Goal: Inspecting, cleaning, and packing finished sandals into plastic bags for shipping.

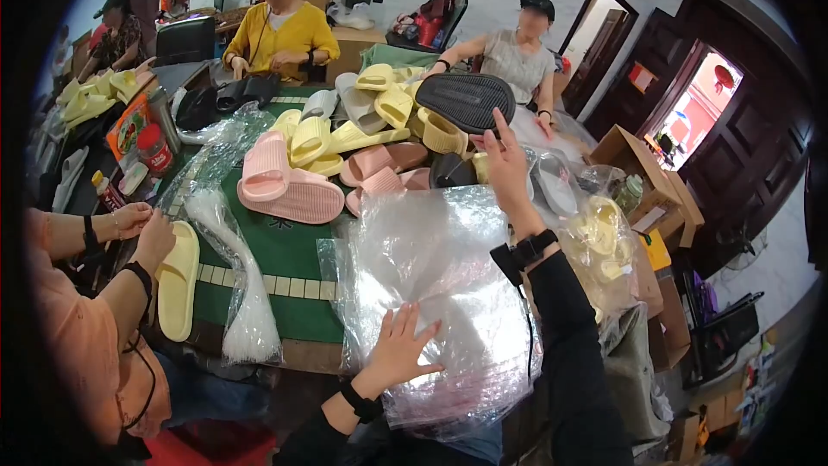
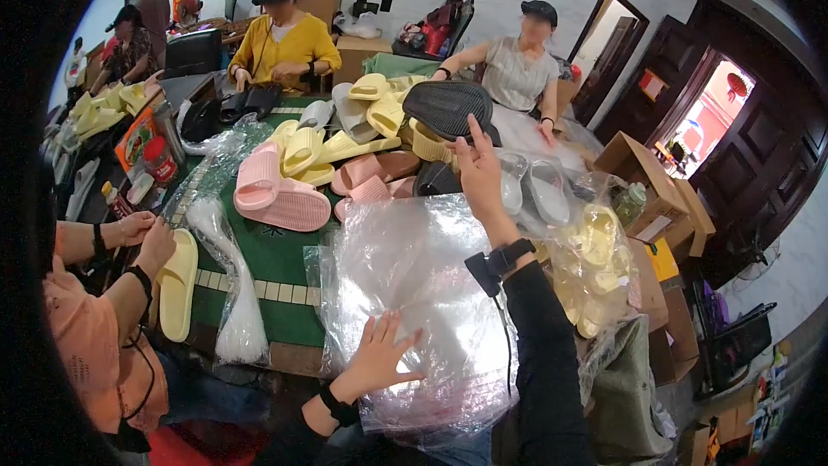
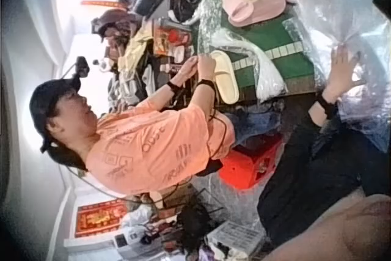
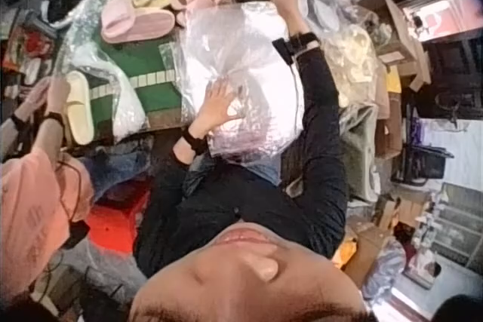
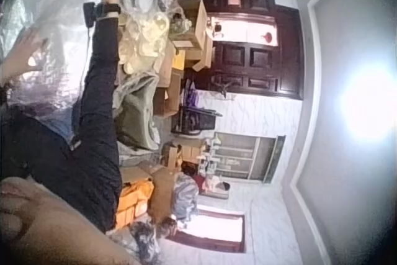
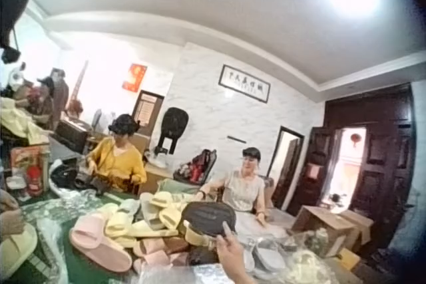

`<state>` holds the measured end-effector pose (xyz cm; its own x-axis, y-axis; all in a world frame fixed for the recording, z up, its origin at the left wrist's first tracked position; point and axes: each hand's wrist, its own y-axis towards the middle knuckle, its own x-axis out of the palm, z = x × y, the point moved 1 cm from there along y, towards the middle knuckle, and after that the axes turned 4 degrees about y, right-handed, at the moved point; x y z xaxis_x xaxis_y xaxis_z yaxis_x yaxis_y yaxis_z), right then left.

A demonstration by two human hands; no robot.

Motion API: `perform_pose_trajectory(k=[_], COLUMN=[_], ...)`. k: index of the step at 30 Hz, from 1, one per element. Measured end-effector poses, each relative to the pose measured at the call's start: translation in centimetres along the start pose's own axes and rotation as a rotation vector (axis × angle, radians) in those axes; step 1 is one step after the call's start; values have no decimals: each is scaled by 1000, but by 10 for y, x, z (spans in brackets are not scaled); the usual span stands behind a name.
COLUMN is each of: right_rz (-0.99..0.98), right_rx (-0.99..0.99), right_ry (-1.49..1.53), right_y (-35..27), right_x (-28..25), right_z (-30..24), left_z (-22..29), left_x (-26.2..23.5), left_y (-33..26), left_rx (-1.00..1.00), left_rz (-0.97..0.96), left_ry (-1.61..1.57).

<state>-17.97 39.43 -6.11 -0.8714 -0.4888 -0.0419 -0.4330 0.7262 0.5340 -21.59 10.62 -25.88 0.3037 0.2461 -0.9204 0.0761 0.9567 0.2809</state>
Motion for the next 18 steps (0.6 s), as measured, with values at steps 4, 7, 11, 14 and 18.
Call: perform_pose_trajectory(k=[4, 7, 11, 14, 18], right_rz=[-22, 12, 9, 172, 541], right_rx=[-124, -180, -315, -468, -585], right_ry=[60, 295, 380, 325, 49], right_y=[-9, -10, -8, -17, -44], right_x=[-7, -14, -34, -45, -71], right_z=[-28, -55, -96, -133, -179], left_z=[0, 1, 1, 2, 4], left_x=[2, 2, 3, 2, 3], left_y=[-2, -2, -1, 3, 7], left_rx=[19, 21, 18, 11, 17], left_rz=[11, 1, -10, -71, -80], left_ry=[-4, 7, 29, 34, 50])
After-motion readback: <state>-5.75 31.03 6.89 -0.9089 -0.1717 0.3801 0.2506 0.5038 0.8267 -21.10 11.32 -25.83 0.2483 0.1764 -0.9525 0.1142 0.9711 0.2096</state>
